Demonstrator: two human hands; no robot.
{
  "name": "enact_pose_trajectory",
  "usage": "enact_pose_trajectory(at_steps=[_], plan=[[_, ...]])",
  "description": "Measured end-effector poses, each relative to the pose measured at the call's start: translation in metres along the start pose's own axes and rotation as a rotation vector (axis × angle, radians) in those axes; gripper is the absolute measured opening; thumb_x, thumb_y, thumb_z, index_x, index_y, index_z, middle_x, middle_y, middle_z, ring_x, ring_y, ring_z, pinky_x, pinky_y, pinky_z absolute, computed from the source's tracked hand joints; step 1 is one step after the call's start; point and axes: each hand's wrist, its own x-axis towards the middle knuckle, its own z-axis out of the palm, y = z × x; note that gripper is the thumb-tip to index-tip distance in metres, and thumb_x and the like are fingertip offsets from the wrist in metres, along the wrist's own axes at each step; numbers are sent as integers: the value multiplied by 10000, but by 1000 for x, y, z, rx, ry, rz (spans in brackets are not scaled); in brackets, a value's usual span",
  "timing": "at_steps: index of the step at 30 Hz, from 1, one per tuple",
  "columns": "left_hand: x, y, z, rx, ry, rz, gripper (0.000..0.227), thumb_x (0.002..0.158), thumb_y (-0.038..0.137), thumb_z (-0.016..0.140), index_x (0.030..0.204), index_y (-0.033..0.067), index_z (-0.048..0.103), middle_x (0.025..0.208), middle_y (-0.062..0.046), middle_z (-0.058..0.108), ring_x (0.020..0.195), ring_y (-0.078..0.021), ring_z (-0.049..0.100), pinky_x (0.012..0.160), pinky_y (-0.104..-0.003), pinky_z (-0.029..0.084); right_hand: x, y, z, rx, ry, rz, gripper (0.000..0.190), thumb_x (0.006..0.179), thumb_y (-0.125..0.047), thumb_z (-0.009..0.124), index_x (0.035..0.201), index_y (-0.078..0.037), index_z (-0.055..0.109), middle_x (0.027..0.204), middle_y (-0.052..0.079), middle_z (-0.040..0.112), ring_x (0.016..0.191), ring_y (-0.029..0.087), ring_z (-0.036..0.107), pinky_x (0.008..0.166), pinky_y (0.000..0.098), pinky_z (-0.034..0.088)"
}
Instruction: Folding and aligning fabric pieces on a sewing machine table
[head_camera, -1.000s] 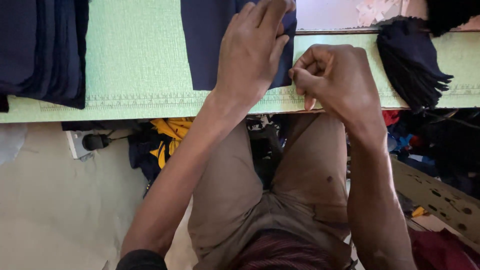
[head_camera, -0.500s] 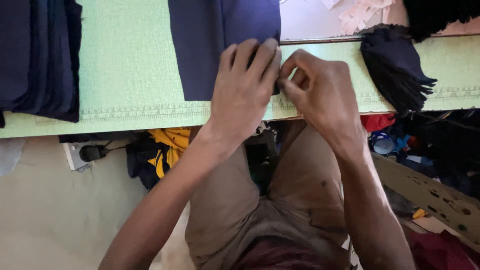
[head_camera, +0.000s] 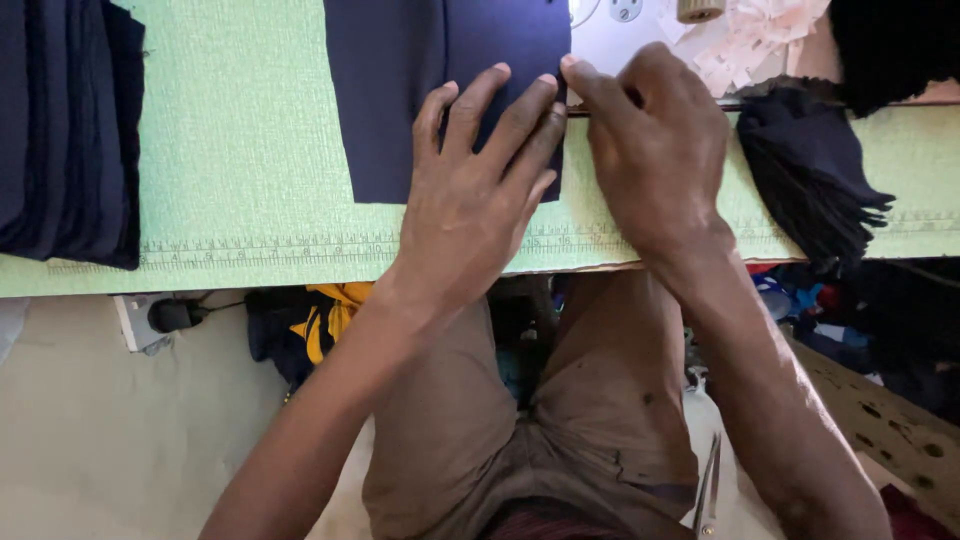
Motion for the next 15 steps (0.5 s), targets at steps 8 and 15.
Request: enact_pose_trajectory(at_steps=[8, 15], plan=[[18, -16, 6, -79, 84, -11, 393, 1028, 231, 793, 1359, 65, 658, 1444, -59, 557, 1345, -337, 449, 1123, -551, 347, 23, -19, 3, -224, -49, 71, 479, 962, -50, 768, 1415, -156, 652, 997, 124, 459, 815, 353, 505, 628, 474, 441], [33, -29, 10, -138, 90, -22, 388, 1003, 202, 790, 1331, 51, 647, 1406, -56, 563, 1342, -326, 427, 1127, -550, 324, 36, -36, 15, -261, -148, 237, 661, 930, -106, 743, 1527, -135, 461, 1181, 173, 469, 935, 398, 518, 707, 504, 432]])
